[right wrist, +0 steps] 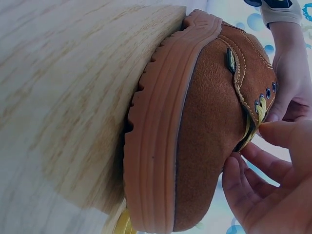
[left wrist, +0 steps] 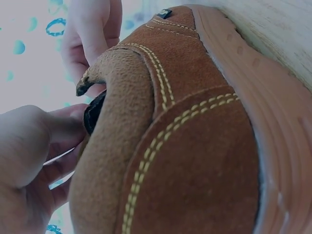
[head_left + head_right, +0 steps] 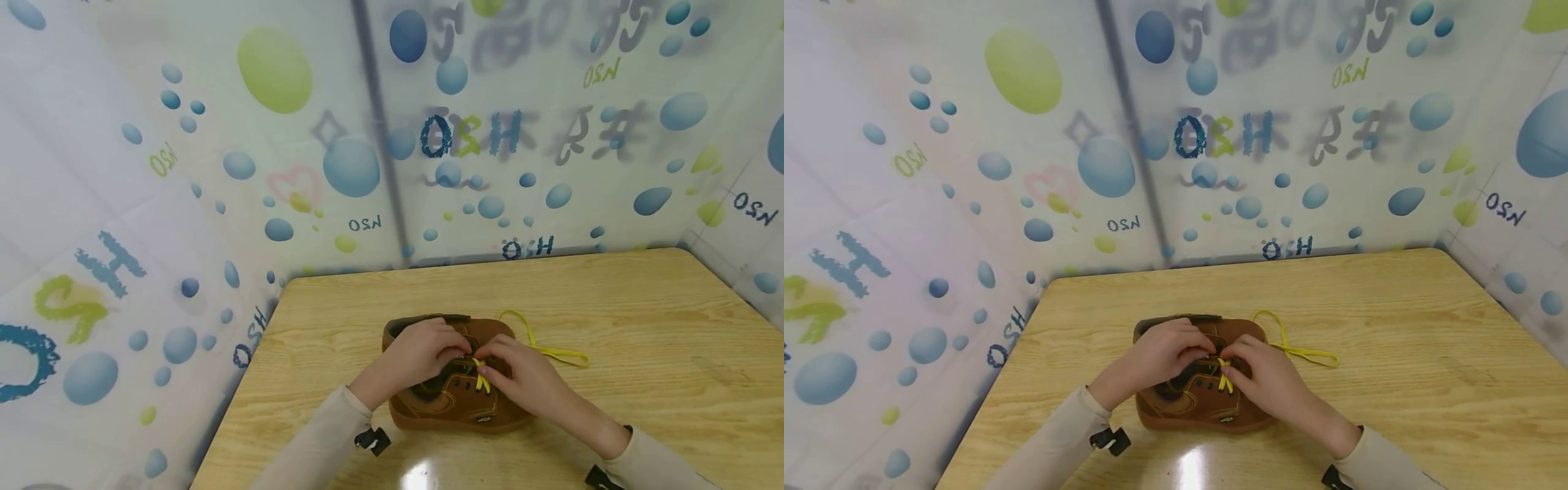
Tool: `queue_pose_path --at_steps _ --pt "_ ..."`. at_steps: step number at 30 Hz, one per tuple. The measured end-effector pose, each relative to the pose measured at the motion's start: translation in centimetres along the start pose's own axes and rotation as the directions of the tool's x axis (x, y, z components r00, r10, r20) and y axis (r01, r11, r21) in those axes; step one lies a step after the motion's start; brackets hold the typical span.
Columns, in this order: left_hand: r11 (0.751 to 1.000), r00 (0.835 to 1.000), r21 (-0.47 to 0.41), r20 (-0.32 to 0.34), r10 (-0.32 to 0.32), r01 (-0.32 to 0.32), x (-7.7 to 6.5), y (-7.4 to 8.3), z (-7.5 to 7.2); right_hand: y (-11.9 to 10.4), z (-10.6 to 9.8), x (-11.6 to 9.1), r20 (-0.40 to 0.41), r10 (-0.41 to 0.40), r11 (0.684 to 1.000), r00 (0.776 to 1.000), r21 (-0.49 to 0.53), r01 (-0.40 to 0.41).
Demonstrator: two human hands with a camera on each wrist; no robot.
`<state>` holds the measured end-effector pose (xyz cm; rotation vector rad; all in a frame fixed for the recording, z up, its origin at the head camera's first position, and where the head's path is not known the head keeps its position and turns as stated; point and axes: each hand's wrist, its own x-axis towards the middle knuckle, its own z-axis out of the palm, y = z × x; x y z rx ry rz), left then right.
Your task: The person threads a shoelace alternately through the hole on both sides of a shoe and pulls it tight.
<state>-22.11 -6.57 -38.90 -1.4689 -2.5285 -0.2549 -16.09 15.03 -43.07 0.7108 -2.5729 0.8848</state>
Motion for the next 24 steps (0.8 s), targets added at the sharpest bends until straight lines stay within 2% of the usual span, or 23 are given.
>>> queue_pose_path --at_steps 9,20,24 --pt "0.999 0.997 -0.052 0.075 0.012 -0.008 -0.16 0.19 -0.68 -0.07 0.04 -0.06 -0.001 0.005 1.000 1.000 -0.005 -0.005" --pt "0.999 0.994 -0.041 0.110 0.013 -0.009 -0.41 0.02 -0.86 0.07 0.07 -0.12 0.023 0.032 0.999 0.999 0.000 -0.032" --pt "0.998 0.991 -0.062 0.131 0.012 -0.004 -0.45 -0.10 -0.96 0.09 0.14 -0.13 0.019 0.029 1.000 0.999 -0.004 -0.029"
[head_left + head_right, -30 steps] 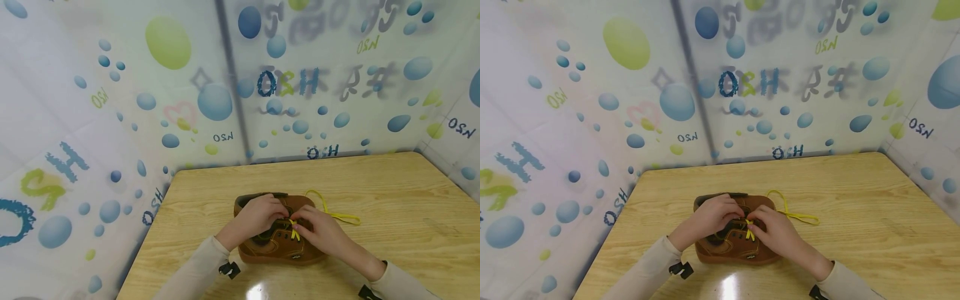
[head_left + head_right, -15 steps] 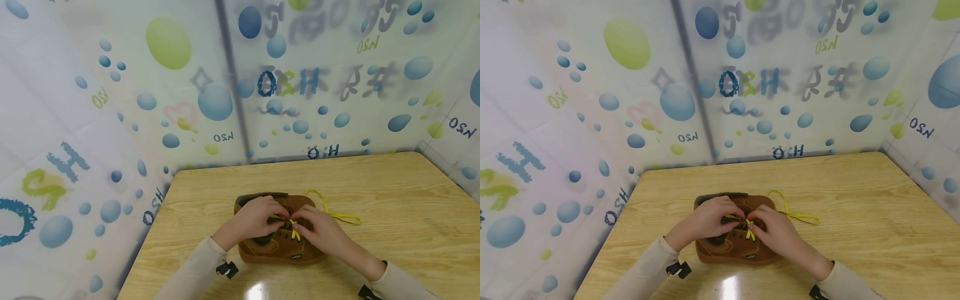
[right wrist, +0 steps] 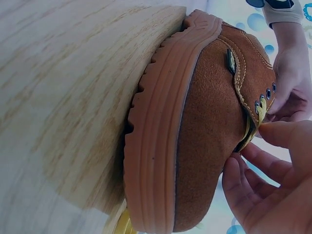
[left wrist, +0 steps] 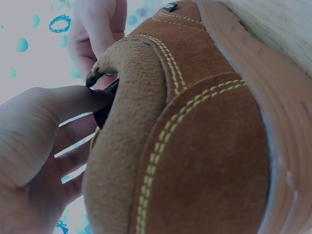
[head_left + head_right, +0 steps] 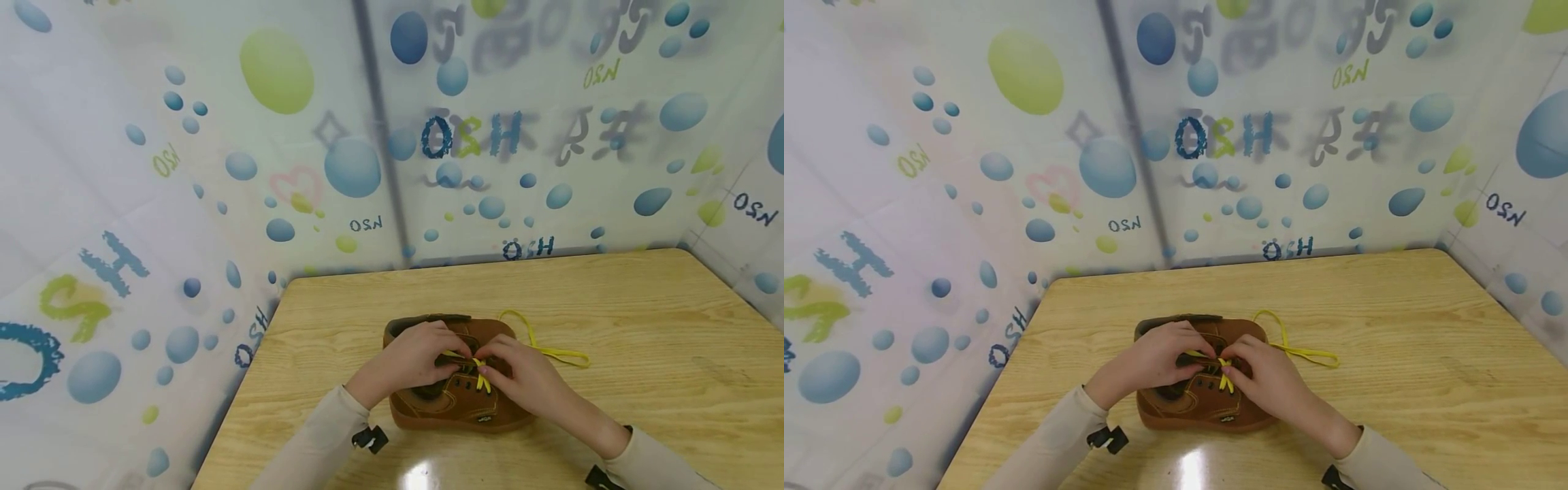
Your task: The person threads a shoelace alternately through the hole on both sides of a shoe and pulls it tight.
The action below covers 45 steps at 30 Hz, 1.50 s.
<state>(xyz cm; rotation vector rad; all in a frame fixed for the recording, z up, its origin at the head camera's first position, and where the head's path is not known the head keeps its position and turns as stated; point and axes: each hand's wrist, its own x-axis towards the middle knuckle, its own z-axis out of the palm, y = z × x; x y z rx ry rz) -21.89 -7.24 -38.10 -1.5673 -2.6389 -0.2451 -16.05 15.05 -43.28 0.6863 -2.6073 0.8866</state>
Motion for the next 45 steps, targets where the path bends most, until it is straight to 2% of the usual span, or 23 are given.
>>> queue_pose_path --at_steps 5,8,11,13,15,16,19,20,22,23,24,26,29,31,33,35,37,41,45 --pt "0.989 0.996 -0.126 0.039 -0.077 0.081 -0.1 -0.5 -0.2 0.0 0.1 0.0 -0.009 -0.015 1.000 1.000 0.005 0.015" --pt "0.975 0.994 -0.192 0.022 -0.110 0.112 -0.2 -0.6 -0.4 0.0 0.1 0.0 -0.013 -0.022 1.000 1.000 0.006 0.022" --pt "0.970 0.986 -0.207 -0.079 -0.144 0.125 -0.2 -0.6 -0.7 0.0 0.1 0.0 -0.019 -0.030 1.000 0.999 0.002 0.030" --pt "0.953 0.965 -0.270 -0.181 -0.188 0.135 -0.1 -0.6 -1.0 0.0 0.1 0.0 -0.026 -0.037 0.999 0.999 -0.003 0.037" --pt "0.907 0.927 -0.404 -0.280 -0.250 0.122 -0.1 -0.4 -1.4 0.0 0.0 0.0 -0.033 -0.041 0.999 0.999 -0.006 0.040" --pt "0.873 0.904 -0.477 -0.321 -0.282 0.103 -0.1 -0.3 -1.7 0.0 0.0 0.1 -0.035 -0.041 0.999 0.999 -0.006 0.041" --pt "0.747 0.840 -0.665 -0.397 -0.370 0.014 -0.4 0.3 -2.9 0.0 0.0 0.1 -0.035 -0.038 0.999 0.999 -0.004 0.038" --pt "0.717 0.825 -0.697 -0.408 -0.391 -0.005 -0.6 0.5 -3.4 0.0 0.0 0.0 -0.033 -0.033 0.999 0.999 -0.005 0.033" --pt "0.700 0.808 -0.713 -0.437 -0.396 -0.042 -0.8 0.9 -4.1 0.1 0.0 0.0 -0.029 -0.028 1.000 0.999 -0.005 0.028" --pt "0.697 0.807 -0.715 -0.444 -0.391 -0.055 -1.0 1.1 -4.4 0.1 0.0 0.0 -0.027 -0.025 1.000 0.999 -0.003 0.025" --pt "0.698 0.811 -0.713 -0.444 -0.381 -0.063 -1.1 1.3 -4.6 0.1 0.0 0.0 -0.025 -0.020 1.000 0.999 -0.002 0.020" --pt "0.725 0.838 -0.686 -0.426 -0.340 -0.055 -1.3 1.6 -4.8 0.1 0.0 0.0 -0.023 -0.012 1.000 1.000 0.002 0.012" --pt "0.806 0.908 -0.592 -0.335 -0.250 0.004 -1.6 2.2 -4.8 0.0 0.0 0.0 -0.028 -0.014 1.000 1.000 0.005 0.014" --pt "0.878 0.951 -0.476 -0.241 -0.194 0.059 -1.9 2.5 -4.9 0.0 0.0 0.0 -0.032 -0.016 1.000 0.999 0.002 0.016" --pt "0.931 0.976 -0.351 -0.149 -0.161 0.100 -2.1 2.7 -4.8 -0.1 0.0 0.0 -0.032 -0.018 1.000 0.999 -0.003 0.018" --pt "0.959 0.984 -0.251 -0.082 -0.160 0.135 -2.2 2.8 -4.6 -0.1 -0.1 0.0 -0.026 -0.015 1.000 1.000 -0.004 0.015" --pt "0.968 0.984 -0.191 -0.041 -0.171 0.161 -2.2 2.9 -4.3 -0.1 -0.1 0.0 -0.023 -0.014 1.000 1.000 -0.005 0.013" --pt "0.983 0.986 -0.095 -0.040 -0.164 0.159 -2.0 3.1 -3.3 -0.2 -0.1 -0.1 -0.014 -0.006 1.000 1.000 -0.008 0.006" --pt "0.990 0.989 0.017 -0.048 -0.138 0.139 -1.7 3.4 -2.6 -0.6 -0.2 -0.4 -0.056 -0.012 1.000 0.998 0.016 0.013"
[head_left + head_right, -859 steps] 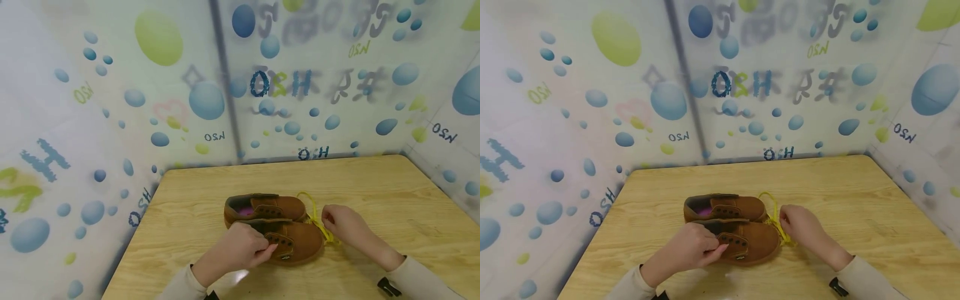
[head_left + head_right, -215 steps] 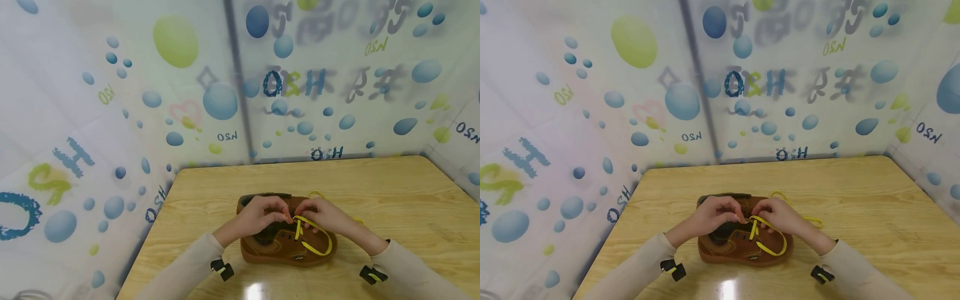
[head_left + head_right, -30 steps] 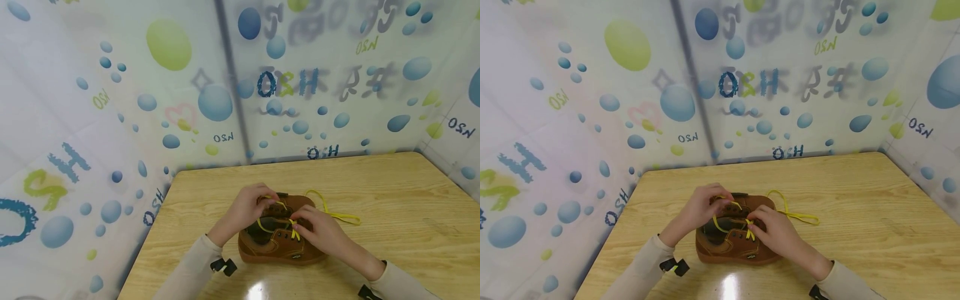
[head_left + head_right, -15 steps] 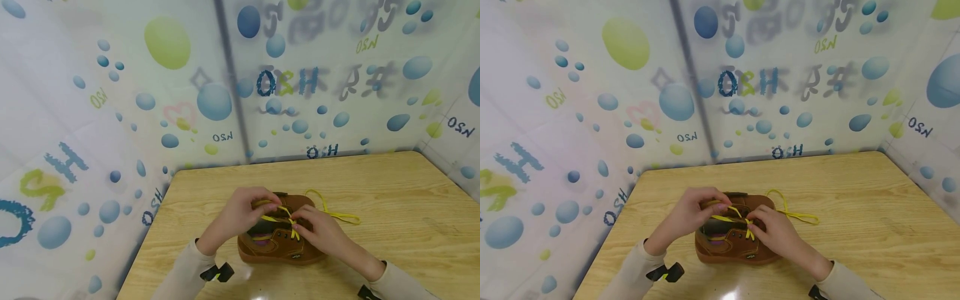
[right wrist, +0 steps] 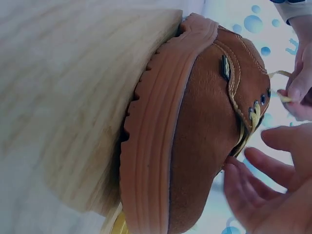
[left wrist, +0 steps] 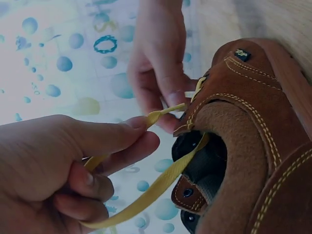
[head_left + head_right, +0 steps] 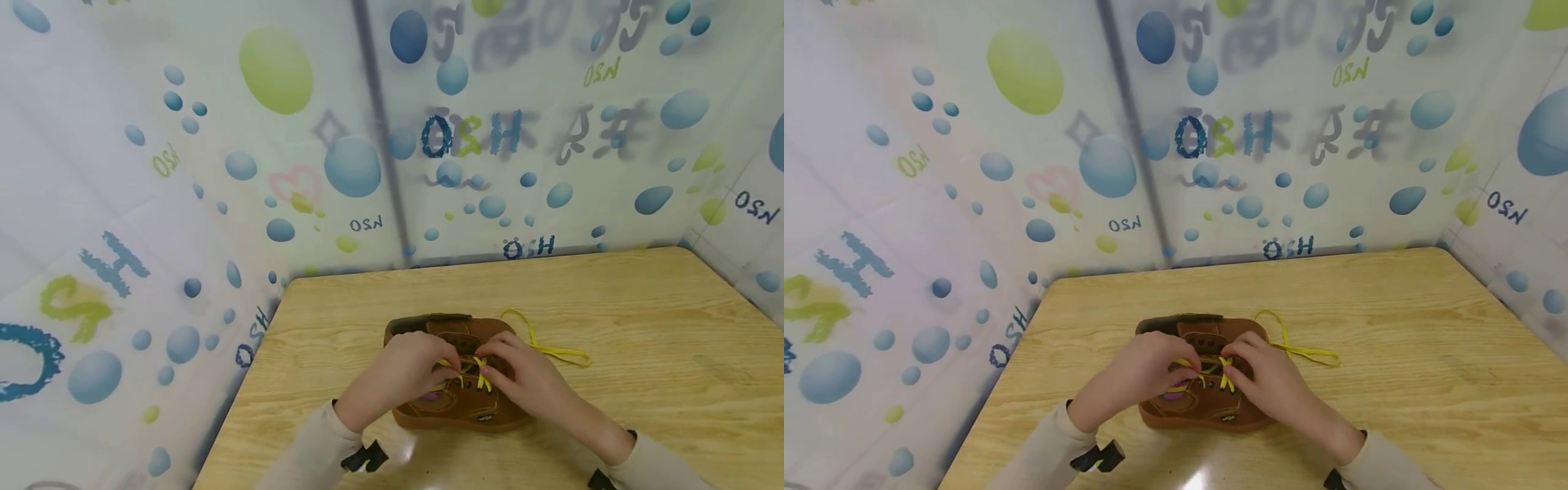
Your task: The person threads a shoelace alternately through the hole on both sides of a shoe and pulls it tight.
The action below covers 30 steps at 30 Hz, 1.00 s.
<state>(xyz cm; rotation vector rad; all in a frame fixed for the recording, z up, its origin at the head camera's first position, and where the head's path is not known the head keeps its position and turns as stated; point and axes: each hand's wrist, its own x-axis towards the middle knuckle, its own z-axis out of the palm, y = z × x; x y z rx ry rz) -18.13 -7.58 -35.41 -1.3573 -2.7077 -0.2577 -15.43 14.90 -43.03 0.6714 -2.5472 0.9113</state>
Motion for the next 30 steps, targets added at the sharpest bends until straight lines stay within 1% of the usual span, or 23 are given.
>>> queue_pose_path --at_steps 2,3,6,9,11,13,17,20,23,24,25,26,27,28,30 --pt "0.999 1.000 0.050 -0.006 0.012 -0.011 0.1 0.3 0.1 -0.3 0.0 -0.1 -0.043 -0.031 0.999 0.999 0.041 0.033" --pt "0.997 1.000 0.072 -0.012 0.020 -0.019 0.2 0.4 0.1 -0.4 0.0 -0.1 -0.062 -0.057 0.995 0.996 0.079 0.062" --pt "0.990 0.998 0.131 -0.036 0.049 -0.044 0.6 0.8 0.1 -0.7 0.2 -0.1 -0.091 -0.155 0.966 0.984 0.194 0.170" --pt "0.981 0.997 0.185 -0.039 0.072 -0.064 0.9 1.1 0.1 -0.9 0.4 -0.1 -0.084 -0.202 0.938 0.976 0.269 0.218" --pt "0.976 0.996 0.203 -0.033 0.086 -0.077 1.0 1.2 0.3 -0.9 0.6 -0.1 -0.084 -0.200 0.940 0.976 0.265 0.215" --pt "0.973 0.995 0.212 -0.031 0.095 -0.087 1.1 1.2 0.6 -0.8 0.8 -0.2 -0.080 -0.178 0.945 0.981 0.262 0.193" --pt "0.974 0.990 0.205 -0.085 0.117 -0.097 1.0 0.8 0.9 -0.7 1.3 -0.2 -0.076 -0.155 0.952 0.985 0.255 0.170" --pt "0.969 0.976 0.213 -0.152 0.155 -0.121 0.8 0.4 1.0 -0.6 1.5 -0.1 -0.074 -0.141 0.955 0.987 0.253 0.155" --pt "0.952 0.955 0.265 -0.210 0.210 -0.152 0.5 0.1 0.9 -0.7 1.6 -0.2 -0.063 -0.102 0.956 0.993 0.271 0.115" --pt "0.946 0.950 0.286 -0.221 0.221 -0.154 0.4 0.0 0.9 -0.8 1.7 -0.2 -0.059 -0.084 0.956 0.995 0.276 0.097" --pt "0.940 0.949 0.306 -0.222 0.224 -0.150 0.3 -0.1 1.0 -0.8 1.7 -0.2 -0.051 -0.064 0.956 0.997 0.283 0.076" --pt "0.935 0.953 0.327 -0.213 0.217 -0.140 0.2 -0.1 1.0 -0.9 1.7 -0.2 -0.046 -0.047 0.956 0.998 0.287 0.058" --pt "0.931 0.960 0.342 -0.191 0.203 -0.129 0.1 -0.1 1.0 -0.9 1.7 -0.2 -0.044 -0.032 0.956 0.999 0.291 0.043" --pt "0.929 0.971 0.351 -0.156 0.179 -0.115 0.0 -0.1 1.0 -1.0 1.7 -0.3 -0.043 -0.020 0.956 0.999 0.293 0.032" --pt "0.939 0.992 0.333 -0.060 0.111 -0.085 -0.2 -0.2 1.3 -1.0 1.8 -0.3 -0.055 -0.013 0.958 0.998 0.286 0.029"
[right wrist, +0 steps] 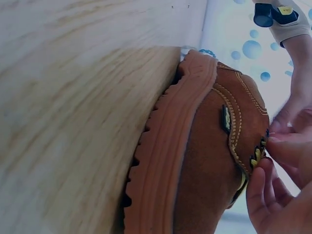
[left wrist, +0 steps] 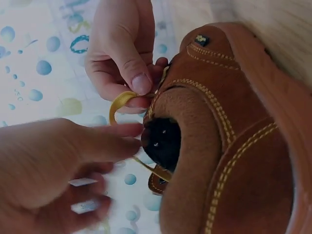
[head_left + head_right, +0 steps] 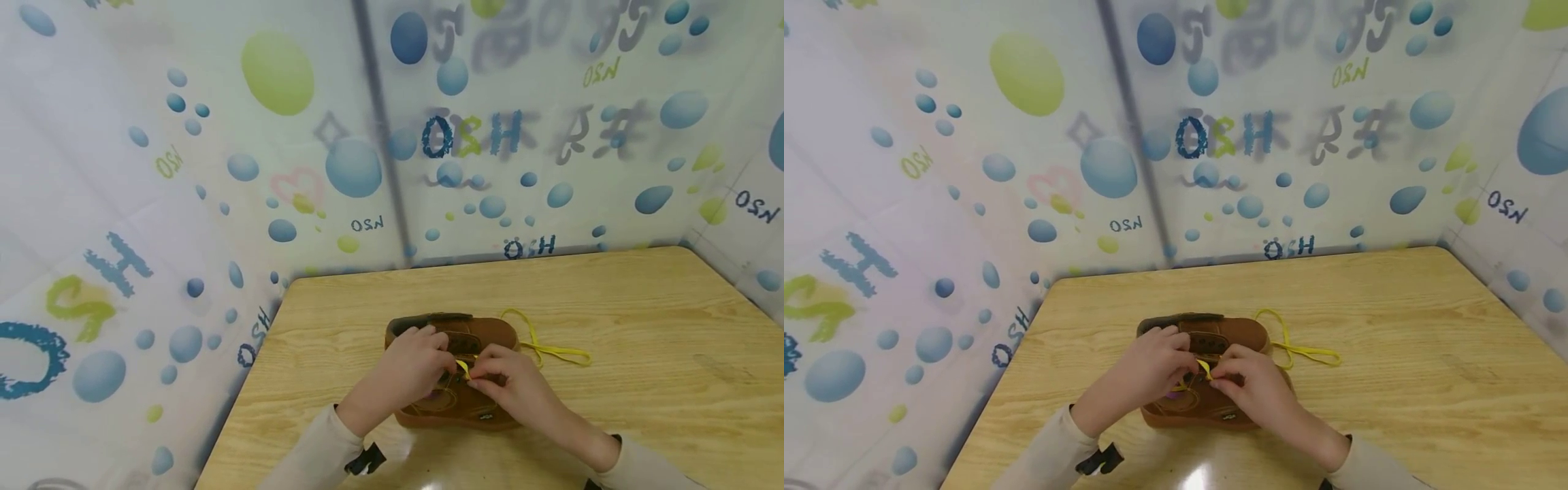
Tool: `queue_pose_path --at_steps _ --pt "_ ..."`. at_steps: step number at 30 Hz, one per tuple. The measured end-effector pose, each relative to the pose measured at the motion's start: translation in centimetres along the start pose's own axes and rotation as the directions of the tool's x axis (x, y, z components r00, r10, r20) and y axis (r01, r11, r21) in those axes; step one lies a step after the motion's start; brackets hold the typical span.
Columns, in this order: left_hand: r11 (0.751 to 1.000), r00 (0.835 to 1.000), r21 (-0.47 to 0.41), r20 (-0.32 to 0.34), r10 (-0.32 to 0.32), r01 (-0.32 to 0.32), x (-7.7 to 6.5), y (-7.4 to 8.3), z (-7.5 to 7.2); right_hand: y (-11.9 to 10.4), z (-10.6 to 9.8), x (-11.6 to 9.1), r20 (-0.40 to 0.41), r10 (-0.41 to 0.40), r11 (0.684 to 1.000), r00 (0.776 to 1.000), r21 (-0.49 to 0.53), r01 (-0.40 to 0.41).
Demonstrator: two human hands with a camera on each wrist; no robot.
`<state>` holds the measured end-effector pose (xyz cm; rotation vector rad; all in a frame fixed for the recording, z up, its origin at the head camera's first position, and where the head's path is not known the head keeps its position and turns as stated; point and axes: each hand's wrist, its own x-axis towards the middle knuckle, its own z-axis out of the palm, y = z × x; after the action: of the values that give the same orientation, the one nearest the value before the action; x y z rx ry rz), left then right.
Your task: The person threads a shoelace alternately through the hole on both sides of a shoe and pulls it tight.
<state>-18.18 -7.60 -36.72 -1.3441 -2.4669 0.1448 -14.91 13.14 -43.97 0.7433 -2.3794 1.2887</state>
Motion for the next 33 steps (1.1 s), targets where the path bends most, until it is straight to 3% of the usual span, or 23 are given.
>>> queue_pose_path --at_steps 3,5,7,9,11,12,15,18,21,26,29,33 --pt "0.990 0.983 -0.118 0.176 -0.051 0.072 -0.1 -0.1 0.7 0.1 0.1 -0.1 -0.031 -0.037 0.999 0.999 -0.032 0.036" --pt "0.952 0.968 -0.271 0.241 -0.076 0.142 0.0 -0.4 1.6 0.1 0.1 -0.1 -0.054 -0.069 0.996 0.996 -0.060 0.065" --pt "0.876 0.960 -0.440 0.266 -0.085 0.199 0.2 -0.8 2.6 0.1 0.2 -0.2 -0.067 -0.087 0.993 0.994 -0.085 0.081" --pt "0.778 0.957 -0.582 0.277 -0.085 0.237 0.3 -1.0 3.3 0.2 0.2 -0.2 -0.065 -0.089 0.992 0.994 -0.093 0.083" --pt "0.688 0.953 -0.677 0.294 -0.073 0.261 0.4 -1.3 3.9 0.2 0.3 -0.2 -0.053 -0.086 0.992 0.995 -0.094 0.081" --pt "0.656 0.949 -0.704 0.310 -0.061 0.272 0.5 -1.4 4.1 0.2 0.2 -0.2 -0.041 -0.078 0.993 0.996 -0.097 0.074" --pt "0.588 0.934 -0.752 0.357 -0.016 0.298 0.7 -1.7 4.2 0.2 0.0 0.0 0.007 -0.042 0.994 0.999 -0.100 0.042" --pt "0.545 0.923 -0.774 0.386 0.003 0.322 1.0 -1.8 4.3 0.0 -0.5 0.2 0.068 0.010 0.996 0.998 -0.092 -0.004" --pt "0.540 0.922 -0.773 0.388 -0.015 0.334 1.1 -1.6 4.5 0.0 -0.8 0.4 0.115 0.035 0.997 0.993 -0.071 -0.027" --pt "0.574 0.927 -0.747 0.370 -0.062 0.337 1.1 -1.3 4.8 0.2 -0.9 0.3 0.152 0.062 0.997 0.986 -0.061 -0.053" --pt "0.629 0.938 -0.712 0.334 -0.086 0.312 1.0 -1.2 4.5 0.3 -0.9 0.2 0.162 0.088 0.995 0.983 -0.060 -0.079" --pt "0.773 0.951 -0.569 0.273 -0.145 0.281 0.6 -0.9 3.5 0.4 -1.0 0.1 0.182 0.117 0.993 0.976 -0.051 -0.109"
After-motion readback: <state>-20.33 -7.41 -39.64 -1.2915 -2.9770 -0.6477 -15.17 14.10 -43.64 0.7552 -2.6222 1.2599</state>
